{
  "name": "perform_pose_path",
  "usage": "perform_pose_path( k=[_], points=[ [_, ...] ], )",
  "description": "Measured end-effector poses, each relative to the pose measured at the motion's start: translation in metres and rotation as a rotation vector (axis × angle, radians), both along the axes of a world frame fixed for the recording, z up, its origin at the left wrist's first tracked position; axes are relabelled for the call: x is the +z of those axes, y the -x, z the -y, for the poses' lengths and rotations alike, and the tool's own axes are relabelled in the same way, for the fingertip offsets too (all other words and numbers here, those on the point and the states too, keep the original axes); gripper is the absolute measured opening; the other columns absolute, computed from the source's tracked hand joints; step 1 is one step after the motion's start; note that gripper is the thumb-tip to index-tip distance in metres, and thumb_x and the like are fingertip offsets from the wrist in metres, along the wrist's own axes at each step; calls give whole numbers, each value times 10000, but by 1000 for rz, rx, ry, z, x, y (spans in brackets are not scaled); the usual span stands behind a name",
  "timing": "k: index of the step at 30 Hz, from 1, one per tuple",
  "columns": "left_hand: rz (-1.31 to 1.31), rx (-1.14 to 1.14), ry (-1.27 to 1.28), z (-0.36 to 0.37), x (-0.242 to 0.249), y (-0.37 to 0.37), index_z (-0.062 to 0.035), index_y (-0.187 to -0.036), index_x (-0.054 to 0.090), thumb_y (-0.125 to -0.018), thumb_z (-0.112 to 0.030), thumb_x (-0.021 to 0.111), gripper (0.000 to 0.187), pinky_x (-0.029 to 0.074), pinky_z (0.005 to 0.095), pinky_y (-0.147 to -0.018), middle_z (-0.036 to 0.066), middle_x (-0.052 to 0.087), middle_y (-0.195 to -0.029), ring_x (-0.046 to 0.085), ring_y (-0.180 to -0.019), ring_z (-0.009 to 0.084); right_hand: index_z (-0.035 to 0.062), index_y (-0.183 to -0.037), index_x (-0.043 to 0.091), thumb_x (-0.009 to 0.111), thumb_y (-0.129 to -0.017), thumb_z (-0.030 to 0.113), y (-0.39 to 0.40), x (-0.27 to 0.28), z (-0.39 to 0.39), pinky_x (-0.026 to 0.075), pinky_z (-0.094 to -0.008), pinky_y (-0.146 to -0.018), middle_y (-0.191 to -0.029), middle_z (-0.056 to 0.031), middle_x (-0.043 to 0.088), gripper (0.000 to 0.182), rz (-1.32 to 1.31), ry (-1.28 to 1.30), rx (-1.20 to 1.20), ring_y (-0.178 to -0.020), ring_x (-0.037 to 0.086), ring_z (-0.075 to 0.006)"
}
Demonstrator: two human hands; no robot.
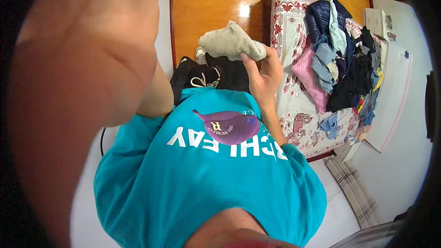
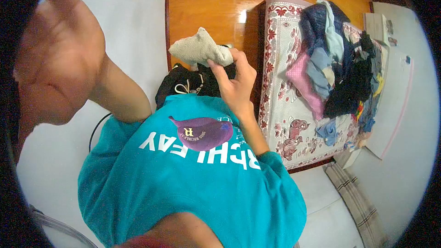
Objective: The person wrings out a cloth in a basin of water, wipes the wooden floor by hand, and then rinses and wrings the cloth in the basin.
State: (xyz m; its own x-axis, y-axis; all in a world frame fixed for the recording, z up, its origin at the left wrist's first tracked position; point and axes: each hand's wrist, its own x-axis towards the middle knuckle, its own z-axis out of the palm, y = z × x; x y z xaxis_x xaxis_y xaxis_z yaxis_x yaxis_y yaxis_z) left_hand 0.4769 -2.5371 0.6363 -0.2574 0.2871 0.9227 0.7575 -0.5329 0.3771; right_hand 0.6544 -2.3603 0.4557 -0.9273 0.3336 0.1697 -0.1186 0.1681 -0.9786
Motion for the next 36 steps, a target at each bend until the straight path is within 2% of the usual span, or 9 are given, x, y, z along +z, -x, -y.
perform_pose_path(
  k=[11, 17, 19, 21, 23, 24, 27, 28, 36],
  points=[
    [225, 56, 192, -148, -58, 204, 9, -1309, 583, -975, -488, 574, 600, 496, 412, -944, 157, 649, -1255, 631, -1108, 263, -28, -1045, 636, 761, -836, 17, 201, -21, -129, 514, -277, -766, -914, -100, 712, 248, 11, 103, -114, -844, 659, -130],
    [549, 34, 516, -241, -148, 285, -9, -1280, 620, -956, -399, 646, 508, 495, 376, -932, 131, 693, -1184, 641, -1093, 246, -21, -1014, 648, 759, -831, 7, 290, -13, -220, 519, -280, -758, -909, -111, 713, 216, -39, 3, -167, -828, 679, -166],
    [547, 55, 723, -259, -166, 300, 60, -1283, 589, -963, -501, 597, 646, 469, 389, -979, 177, 666, -1214, 614, -1128, 262, -21, -1007, 648, 758, -829, 2, 315, -11, -247, 524, -285, -756, -921, -119, 715, 211, 84, 57, -190, -827, 685, -172],
    [614, 28, 793, -284, -175, 320, 36, -1255, 623, -890, -312, 722, 514, 481, 377, -973, 157, 681, -1195, 624, -1111, 259, -21, -999, 647, 758, -830, 4, 346, -10, -273, 528, -288, -749, -922, -121, 718, 204, 43, 9, -244, -821, 689, -173],
    [584, 18, 827, -309, -183, 343, 34, -1212, 652, -832, -189, 764, 454, 490, 375, -956, 160, 681, -1180, 634, -1091, 267, -22, -1012, 650, 762, -830, 8, 370, -17, -293, 531, -291, -748, -921, -126, 720, 215, 68, 39, -259, -826, 695, -176],
    [575, 26, 816, -325, -182, 357, 10, -1091, 684, -775, -98, 806, 355, 500, 356, -918, 139, 689, -1103, 649, -1042, 277, -21, -1024, 653, 766, -829, 14, 384, -20, -303, 533, -295, -750, -920, -127, 721, 229, 75, 5, -274, -829, 699, -181],
    [551, -44, 811, -373, -194, 408, 18, -1031, 679, -776, -70, 798, 295, 506, 345, -890, 124, 686, -1066, 653, -1012, 264, -19, -1031, 657, 771, -825, 16, 428, -23, -335, 535, -295, -751, -921, -127, 721, 238, 99, -11, -316, -833, 702, -187],
    [539, -69, 796, -391, -196, 428, 15, -955, 659, -782, -47, 786, 223, 508, 335, -854, 121, 673, -1007, 651, -968, 257, -21, -1025, 658, 771, -826, 18, 443, -21, -346, 534, -295, -762, -927, -127, 722, 233, 146, -3, -329, -844, 701, -188],
    [480, -283, 891, -511, -201, 584, 11, -893, 621, -795, 13, 744, 157, 496, 319, -807, 123, 657, -980, 637, -910, 230, -26, -1043, 657, 775, -833, 39, 572, -22, -419, 530, -316, -811, -980, -141, 718, 249, 174, 32, -542, -913, 698, -217]
  ],
)
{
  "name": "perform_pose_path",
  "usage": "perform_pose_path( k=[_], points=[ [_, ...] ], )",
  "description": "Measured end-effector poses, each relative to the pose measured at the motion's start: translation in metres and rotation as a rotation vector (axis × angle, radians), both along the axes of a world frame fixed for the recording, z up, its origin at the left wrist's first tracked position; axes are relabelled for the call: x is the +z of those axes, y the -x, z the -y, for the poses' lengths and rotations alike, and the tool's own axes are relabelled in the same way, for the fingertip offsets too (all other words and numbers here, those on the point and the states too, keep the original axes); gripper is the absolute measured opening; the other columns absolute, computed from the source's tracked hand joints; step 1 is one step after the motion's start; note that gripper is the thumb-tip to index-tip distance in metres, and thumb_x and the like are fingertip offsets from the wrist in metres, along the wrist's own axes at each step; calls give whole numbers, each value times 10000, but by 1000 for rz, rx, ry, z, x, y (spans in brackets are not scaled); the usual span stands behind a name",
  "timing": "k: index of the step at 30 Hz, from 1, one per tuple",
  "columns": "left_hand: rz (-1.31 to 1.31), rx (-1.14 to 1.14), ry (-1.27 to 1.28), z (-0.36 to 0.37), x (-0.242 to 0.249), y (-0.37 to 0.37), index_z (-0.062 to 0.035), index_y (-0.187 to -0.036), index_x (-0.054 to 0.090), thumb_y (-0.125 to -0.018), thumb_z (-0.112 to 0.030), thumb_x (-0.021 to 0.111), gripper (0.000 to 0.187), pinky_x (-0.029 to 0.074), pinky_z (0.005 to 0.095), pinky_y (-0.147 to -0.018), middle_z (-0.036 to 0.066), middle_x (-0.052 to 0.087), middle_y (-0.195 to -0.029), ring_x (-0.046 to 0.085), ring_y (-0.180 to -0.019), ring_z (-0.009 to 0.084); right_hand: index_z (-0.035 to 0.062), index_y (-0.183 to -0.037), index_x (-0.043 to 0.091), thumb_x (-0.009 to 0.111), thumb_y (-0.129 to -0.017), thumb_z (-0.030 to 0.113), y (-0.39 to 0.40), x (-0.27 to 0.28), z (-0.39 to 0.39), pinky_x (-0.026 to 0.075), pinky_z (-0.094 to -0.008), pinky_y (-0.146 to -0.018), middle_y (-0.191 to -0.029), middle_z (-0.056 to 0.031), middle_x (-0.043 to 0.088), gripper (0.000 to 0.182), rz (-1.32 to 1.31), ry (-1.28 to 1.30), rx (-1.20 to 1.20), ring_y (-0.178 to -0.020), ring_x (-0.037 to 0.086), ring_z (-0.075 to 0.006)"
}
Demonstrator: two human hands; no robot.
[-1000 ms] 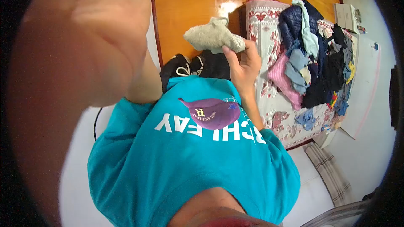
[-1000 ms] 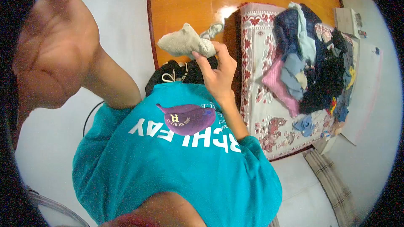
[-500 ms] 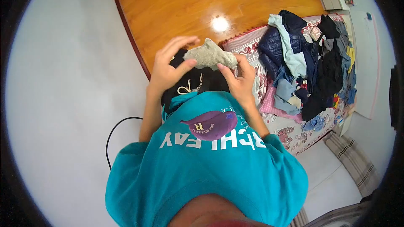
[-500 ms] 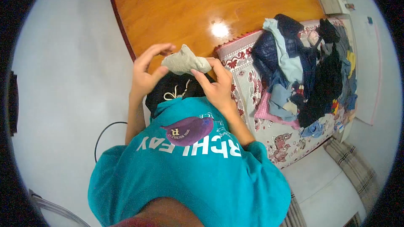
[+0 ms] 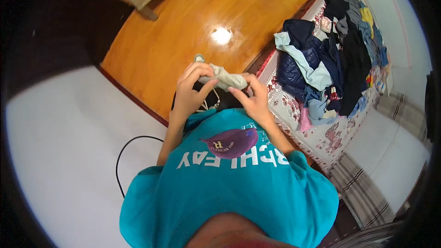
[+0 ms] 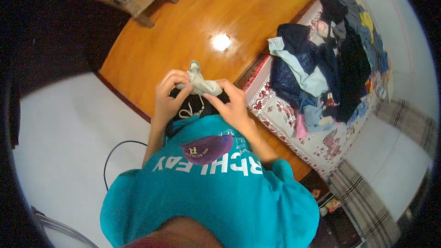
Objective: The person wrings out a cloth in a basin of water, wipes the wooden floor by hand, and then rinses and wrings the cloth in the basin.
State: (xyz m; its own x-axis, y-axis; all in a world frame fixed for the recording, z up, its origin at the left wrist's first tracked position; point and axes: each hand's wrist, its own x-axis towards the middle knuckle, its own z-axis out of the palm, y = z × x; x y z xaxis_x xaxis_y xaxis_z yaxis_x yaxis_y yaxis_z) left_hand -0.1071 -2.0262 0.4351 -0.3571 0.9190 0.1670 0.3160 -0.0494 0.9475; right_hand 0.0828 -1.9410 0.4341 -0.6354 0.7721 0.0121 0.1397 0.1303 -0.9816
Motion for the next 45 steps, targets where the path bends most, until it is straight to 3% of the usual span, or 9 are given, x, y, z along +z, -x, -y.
perform_pose_path(
  k=[12, 15, 18, 21, 31, 35, 37, 41, 45],
  points=[
    [142, -357, 44, -214, -9, 73, 12, -972, 594, -883, 6, 676, 121, 500, 305, -796, 136, 656, -980, 642, -894, 229, -20, -1083, 633, 755, -855, 55, 69, -11, -118, 528, -328, -825, -1023, -167, 710, 270, 104, -71, -554, -941, 706, -254],
    [25, -550, -27, -306, -3, 73, 2, -955, 581, -876, -17, 679, 127, 500, 316, -759, 140, 646, -940, 637, -845, 249, -17, -1070, 631, 747, -862, 54, 70, -15, -179, 533, -330, -815, -1002, -165, 718, 249, 140, -104, -684, -926, 713, -256],
    [-111, -799, 100, -405, 12, 65, -22, -915, 575, -881, -63, 680, 117, 481, 330, -703, 108, 636, -854, 618, -781, 210, -12, -1056, 636, 746, -866, 52, 66, -28, -246, 539, -326, -782, -967, -158, 727, 229, 50, -100, -789, -889, 724, -242],
    [-248, -868, 63, -495, 20, 52, -18, -903, 577, -874, -62, 680, 115, 477, 343, -676, 118, 635, -824, 614, -745, 222, -13, -1045, 638, 752, -859, 45, 62, -26, -317, 539, -327, -778, -964, -160, 727, 226, 37, -65, -815, -890, 724, -242],
    [-33, -679, 80, -689, 18, 80, -6, -921, 578, -893, -56, 670, 109, 500, 328, -683, 114, 639, -791, 632, -736, 207, -16, -1021, 637, 770, -839, 43, 76, -3, -546, 535, -329, -780, -961, -166, 718, 234, 96, -196, -759, -881, 715, -260],
    [-115, -611, 78, -772, 2, 110, -10, -932, 564, -917, -72, 649, 106, 493, 329, -647, 108, 621, -754, 620, -686, 208, -6, -972, 631, 788, -823, 66, 104, -8, -646, 534, -341, -789, -969, -169, 712, 227, 156, -295, -746, -893, 704, -273],
    [-57, -569, 150, -821, 3, 124, -11, -930, 530, -913, -103, 646, 149, 456, 351, -566, 153, 601, -722, 602, -624, 235, -14, -993, 639, 760, -860, 47, 120, -10, -697, 519, -300, -805, -954, -124, 710, 190, 195, -317, -741, -879, 673, -178],
    [-85, -595, 100, -920, 6, 156, -10, -931, 517, -925, -106, 634, 151, 447, 355, -550, 155, 591, -698, 599, -601, 243, 9, -833, 544, 794, -808, 37, 159, -8, -797, 511, -336, -740, -908, -145, 654, 253, 148, -375, -812, -842, 661, -261],
    [-87, -617, 87, -1010, 6, 182, -13, -943, 514, -946, -129, 623, 159, 460, 359, -575, 155, 591, -710, 615, -630, 247, 23, -781, 490, 804, -799, 42, 191, -1, -878, 490, -326, -708, -835, -132, 584, 315, 193, -426, -958, -795, 621, -259]
  ],
)
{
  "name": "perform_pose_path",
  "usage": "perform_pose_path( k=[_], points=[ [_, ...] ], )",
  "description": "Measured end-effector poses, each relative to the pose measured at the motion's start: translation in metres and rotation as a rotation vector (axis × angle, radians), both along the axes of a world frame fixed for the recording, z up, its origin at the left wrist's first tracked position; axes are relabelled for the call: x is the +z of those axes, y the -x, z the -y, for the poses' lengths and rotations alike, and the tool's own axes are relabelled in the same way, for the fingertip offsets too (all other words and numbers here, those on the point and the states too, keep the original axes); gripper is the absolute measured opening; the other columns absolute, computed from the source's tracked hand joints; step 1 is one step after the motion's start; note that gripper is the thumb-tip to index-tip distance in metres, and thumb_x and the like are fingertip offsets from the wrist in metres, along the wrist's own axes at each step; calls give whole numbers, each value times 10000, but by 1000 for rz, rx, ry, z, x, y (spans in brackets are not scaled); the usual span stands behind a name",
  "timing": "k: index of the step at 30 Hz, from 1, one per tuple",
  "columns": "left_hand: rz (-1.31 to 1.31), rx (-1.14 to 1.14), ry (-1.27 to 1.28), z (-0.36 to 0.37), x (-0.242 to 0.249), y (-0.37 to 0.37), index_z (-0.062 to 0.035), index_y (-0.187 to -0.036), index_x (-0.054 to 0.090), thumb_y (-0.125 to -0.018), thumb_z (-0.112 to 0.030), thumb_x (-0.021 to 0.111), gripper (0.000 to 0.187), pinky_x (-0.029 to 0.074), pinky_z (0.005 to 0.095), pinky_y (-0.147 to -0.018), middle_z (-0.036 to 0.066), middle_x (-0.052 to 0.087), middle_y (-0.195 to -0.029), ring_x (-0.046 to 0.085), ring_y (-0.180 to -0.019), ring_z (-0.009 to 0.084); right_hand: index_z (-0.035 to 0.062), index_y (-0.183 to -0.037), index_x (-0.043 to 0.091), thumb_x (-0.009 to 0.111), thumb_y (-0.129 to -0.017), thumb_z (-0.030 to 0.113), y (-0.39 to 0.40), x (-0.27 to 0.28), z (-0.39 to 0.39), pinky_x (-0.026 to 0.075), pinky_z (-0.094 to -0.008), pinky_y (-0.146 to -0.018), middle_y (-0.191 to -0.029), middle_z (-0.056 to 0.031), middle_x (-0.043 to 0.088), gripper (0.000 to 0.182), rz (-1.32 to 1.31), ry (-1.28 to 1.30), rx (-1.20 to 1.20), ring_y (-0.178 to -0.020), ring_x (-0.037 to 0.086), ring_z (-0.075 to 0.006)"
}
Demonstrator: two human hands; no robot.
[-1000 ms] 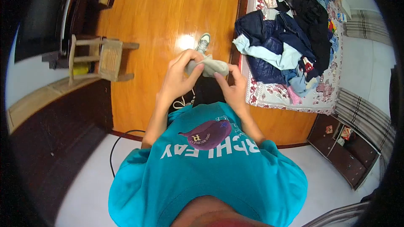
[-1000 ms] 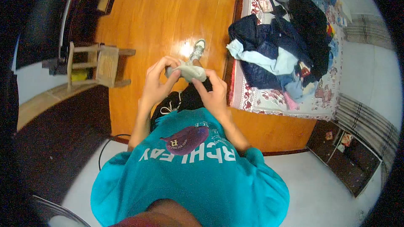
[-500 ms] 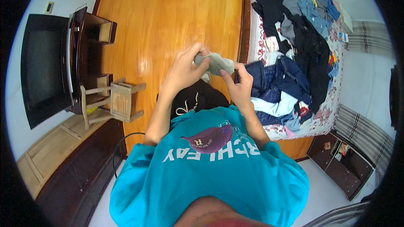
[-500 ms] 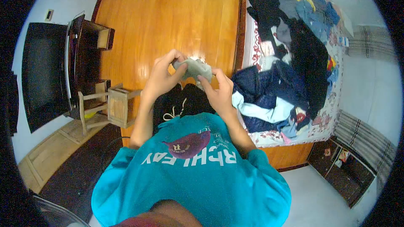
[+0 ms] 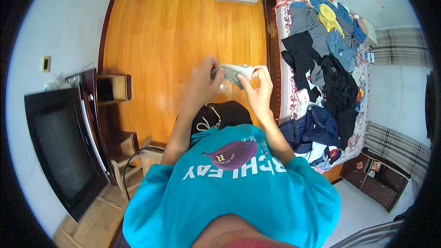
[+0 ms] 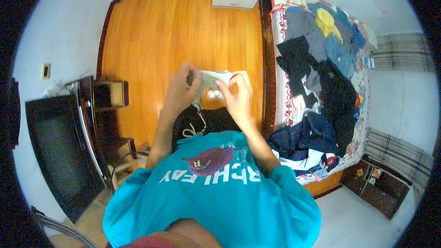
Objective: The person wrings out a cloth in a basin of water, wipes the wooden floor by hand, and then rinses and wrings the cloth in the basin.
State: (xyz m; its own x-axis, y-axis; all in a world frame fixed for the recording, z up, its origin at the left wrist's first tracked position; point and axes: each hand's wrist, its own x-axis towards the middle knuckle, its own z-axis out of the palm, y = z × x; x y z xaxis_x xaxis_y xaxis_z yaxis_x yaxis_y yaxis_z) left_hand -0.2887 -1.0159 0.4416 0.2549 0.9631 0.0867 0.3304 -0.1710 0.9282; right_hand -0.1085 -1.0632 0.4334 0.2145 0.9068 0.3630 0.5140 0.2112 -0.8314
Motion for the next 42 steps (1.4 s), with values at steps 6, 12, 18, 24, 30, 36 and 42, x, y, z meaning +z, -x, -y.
perform_pose_path(
  k=[6, 12, 18, 24, 30, 36, 42],
  points=[
    [1, -63, 30, -112, -6, -3, -14, -981, 495, -975, -131, 587, 150, 469, 362, -595, 170, 594, -744, 619, -651, 250, 27, -794, 524, 798, -830, 77, 14, -21, -101, 450, -294, -675, -734, -63, 549, 280, -61, 163, -191, -692, 534, -169],
    [163, -107, 87, -230, -44, -24, -19, -989, 445, -1002, -119, 536, 136, 438, 347, -571, 121, 531, -709, 529, -622, 164, 22, -984, 654, 646, -982, 119, -4, -66, -197, 430, -236, -679, -863, 25, 629, 97, -879, 288, -111, -760, 538, -66],
    [376, -184, 284, -360, -60, -63, -52, -975, 443, -1029, -96, 488, 83, 372, 264, -583, -11, 466, -746, 447, -672, 78, 29, -1312, 561, 552, -986, 11, -38, -102, -326, 456, -205, -776, -1231, -55, 657, 326, -1205, 395, 52, -1024, 611, -92],
    [370, -173, 390, -467, -60, -96, -66, -972, 441, -1029, -94, 493, 82, 331, 214, -588, -48, 423, -766, 394, -692, 33, 8, -1390, 458, 572, -947, -24, -73, -92, -436, 450, -350, -1039, -1346, -124, 589, 459, -1153, 408, 139, -1221, 569, -210],
    [437, -67, 352, -558, -77, -124, -69, -958, 454, -1017, -81, 505, 79, 331, 214, -561, -52, 435, -746, 399, -652, 34, 9, -1248, 572, 574, -941, -42, -99, -100, -541, 497, -282, -899, -1160, -78, 681, 311, -987, 401, 89, -1034, 633, -133],
    [349, 31, 243, -653, -99, -124, -37, -924, 485, -978, -68, 550, 90, 366, 218, -579, -29, 497, -733, 444, -661, 45, 29, -1106, 611, 658, -886, -45, -105, -126, -629, 497, -247, -764, -924, -27, 677, 237, -887, 346, -25, -864, 619, -86],
    [188, -41, 270, -756, -126, -94, -31, -901, 521, -939, -70, 614, 108, 410, 224, -657, -13, 551, -771, 493, -727, 54, 28, -1043, 641, 704, -820, -14, -94, -150, -724, 479, -273, -688, -817, -27, 612, 235, -450, 270, -168, -762, 581, -108]
  ],
)
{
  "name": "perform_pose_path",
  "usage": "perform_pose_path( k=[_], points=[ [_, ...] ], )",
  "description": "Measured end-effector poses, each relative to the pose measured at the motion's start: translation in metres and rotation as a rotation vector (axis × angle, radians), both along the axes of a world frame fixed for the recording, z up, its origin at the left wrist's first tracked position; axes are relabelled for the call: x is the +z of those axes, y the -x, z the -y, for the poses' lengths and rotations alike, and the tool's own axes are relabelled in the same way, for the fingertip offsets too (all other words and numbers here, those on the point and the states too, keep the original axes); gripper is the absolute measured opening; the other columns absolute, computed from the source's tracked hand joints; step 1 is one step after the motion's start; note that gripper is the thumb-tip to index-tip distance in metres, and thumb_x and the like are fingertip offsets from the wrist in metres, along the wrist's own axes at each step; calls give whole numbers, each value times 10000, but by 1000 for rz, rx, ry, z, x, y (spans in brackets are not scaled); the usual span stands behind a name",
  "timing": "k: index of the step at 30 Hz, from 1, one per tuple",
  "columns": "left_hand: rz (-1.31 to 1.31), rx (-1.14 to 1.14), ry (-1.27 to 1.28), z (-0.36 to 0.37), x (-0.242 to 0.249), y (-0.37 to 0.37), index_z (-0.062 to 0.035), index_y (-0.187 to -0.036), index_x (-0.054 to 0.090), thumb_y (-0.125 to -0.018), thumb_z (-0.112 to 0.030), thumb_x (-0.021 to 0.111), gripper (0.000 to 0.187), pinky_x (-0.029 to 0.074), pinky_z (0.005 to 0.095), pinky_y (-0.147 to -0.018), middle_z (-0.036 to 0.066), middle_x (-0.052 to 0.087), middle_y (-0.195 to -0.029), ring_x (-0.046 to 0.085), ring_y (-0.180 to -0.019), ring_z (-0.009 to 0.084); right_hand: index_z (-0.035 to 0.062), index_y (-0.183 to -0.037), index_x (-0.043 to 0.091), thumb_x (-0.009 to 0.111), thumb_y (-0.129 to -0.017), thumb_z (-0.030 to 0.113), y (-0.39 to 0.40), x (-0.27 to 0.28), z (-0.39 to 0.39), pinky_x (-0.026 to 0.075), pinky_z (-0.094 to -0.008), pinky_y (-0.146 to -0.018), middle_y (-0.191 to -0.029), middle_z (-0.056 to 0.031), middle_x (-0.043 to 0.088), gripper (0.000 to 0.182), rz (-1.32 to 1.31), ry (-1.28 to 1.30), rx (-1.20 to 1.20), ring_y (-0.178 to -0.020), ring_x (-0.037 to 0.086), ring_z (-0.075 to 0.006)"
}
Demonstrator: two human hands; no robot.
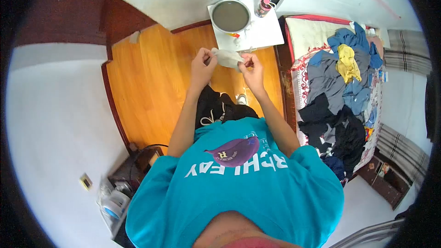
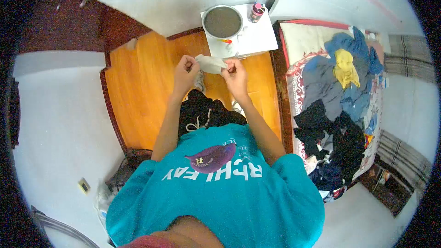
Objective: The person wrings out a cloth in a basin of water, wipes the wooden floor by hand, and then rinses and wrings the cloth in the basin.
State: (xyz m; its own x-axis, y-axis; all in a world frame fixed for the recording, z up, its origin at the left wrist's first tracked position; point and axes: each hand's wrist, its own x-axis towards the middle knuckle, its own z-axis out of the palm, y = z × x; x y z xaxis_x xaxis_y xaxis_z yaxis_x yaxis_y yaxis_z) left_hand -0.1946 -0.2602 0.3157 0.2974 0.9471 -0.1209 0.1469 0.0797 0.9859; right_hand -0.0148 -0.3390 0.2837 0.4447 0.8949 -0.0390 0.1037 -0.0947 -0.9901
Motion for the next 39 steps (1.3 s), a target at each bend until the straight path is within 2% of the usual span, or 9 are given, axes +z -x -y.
perform_pose_path(
  k=[3, 10, 15, 20, 25, 31, 34, 36, 39],
  points=[
    [3, -24, 18, -47, -21, 4, -41, -894, 528, -937, -70, 627, 112, 412, 219, -685, -28, 533, -777, 485, -737, 53, 3, -971, 661, 691, -830, 42, 9, -10, -42, 497, -358, -717, -821, -129, 599, 149, 340, -36, -51, -741, 596, -262],
    [66, -44, -6, -140, -91, -27, -22, -911, 565, -925, -102, 678, 139, 459, 254, -747, 9, 618, -841, 551, -799, 87, 16, -968, 623, 674, -844, 43, -7, -60, -124, 501, -398, -833, -1073, -155, 616, 137, 606, -11, -165, -985, 592, -328],
    [-193, -89, -15, -198, -165, -57, -10, -919, 600, -919, -117, 687, 138, 480, 276, -762, 42, 657, -859, 589, -819, 106, 10, -1056, 501, 614, -886, -1, -35, -139, -193, 514, -461, -830, -1082, -232, 659, 204, 336, -6, -142, -954, 637, -425],
    [-306, -93, 6, -232, -213, -87, 11, -980, 649, -898, -146, 704, 185, 514, 322, -778, 112, 700, -888, 657, -830, 183, 8, -1073, 483, 589, -885, -22, -63, -199, -234, 494, -490, -838, -1068, -237, 628, 218, 450, 51, -117, -1005, 600, -443],
    [-561, -414, -39, -243, -263, -101, 17, -1198, 657, -914, -238, 637, 382, 514, 420, -932, 251, 682, -1141, 653, -1085, 396, 8, -1112, 519, 608, -837, -14, -77, -254, -245, 461, -491, -956, -1161, -248, 581, 290, 580, 178, -23, -1131, 546, -437],
    [-575, -502, 33, -251, -292, -107, 28, -1207, 652, -922, -230, 610, 387, 512, 426, -934, 260, 674, -1154, 646, -1091, 405, 80, -1271, 567, 645, -843, 76, -78, -295, -244, 421, -506, -1074, -1320, -268, 554, 436, 859, 268, 166, -1273, 501, -428],
    [-461, -443, 91, -249, -282, -109, 34, -1194, 650, -942, -214, 596, 358, 527, 400, -907, 240, 694, -1124, 676, -1052, 366, 95, -1236, 604, 628, -853, 90, -77, -313, -247, 421, -516, -1069, -1350, -270, 537, 384, 998, 296, 121, -1264, 508, -445],
    [-433, -445, 138, -247, -276, -110, 33, -1187, 650, -952, -205, 588, 340, 531, 385, -894, 219, 706, -1102, 687, -1032, 338, 65, -1170, 638, 617, -840, 67, -95, -320, -254, 436, -507, -1056, -1393, -285, 477, 331, 848, 417, 392, -1282, 473, -472],
    [-371, -422, 185, -245, -285, -113, 41, -1187, 643, -967, -195, 579, 329, 535, 362, -878, 196, 718, -1076, 698, -1005, 299, 41, -1101, 651, 602, -805, 3, -89, -327, -258, 466, -502, -1016, -1319, -236, 530, 302, 854, 456, 240, -1239, 503, -451]
  ],
)
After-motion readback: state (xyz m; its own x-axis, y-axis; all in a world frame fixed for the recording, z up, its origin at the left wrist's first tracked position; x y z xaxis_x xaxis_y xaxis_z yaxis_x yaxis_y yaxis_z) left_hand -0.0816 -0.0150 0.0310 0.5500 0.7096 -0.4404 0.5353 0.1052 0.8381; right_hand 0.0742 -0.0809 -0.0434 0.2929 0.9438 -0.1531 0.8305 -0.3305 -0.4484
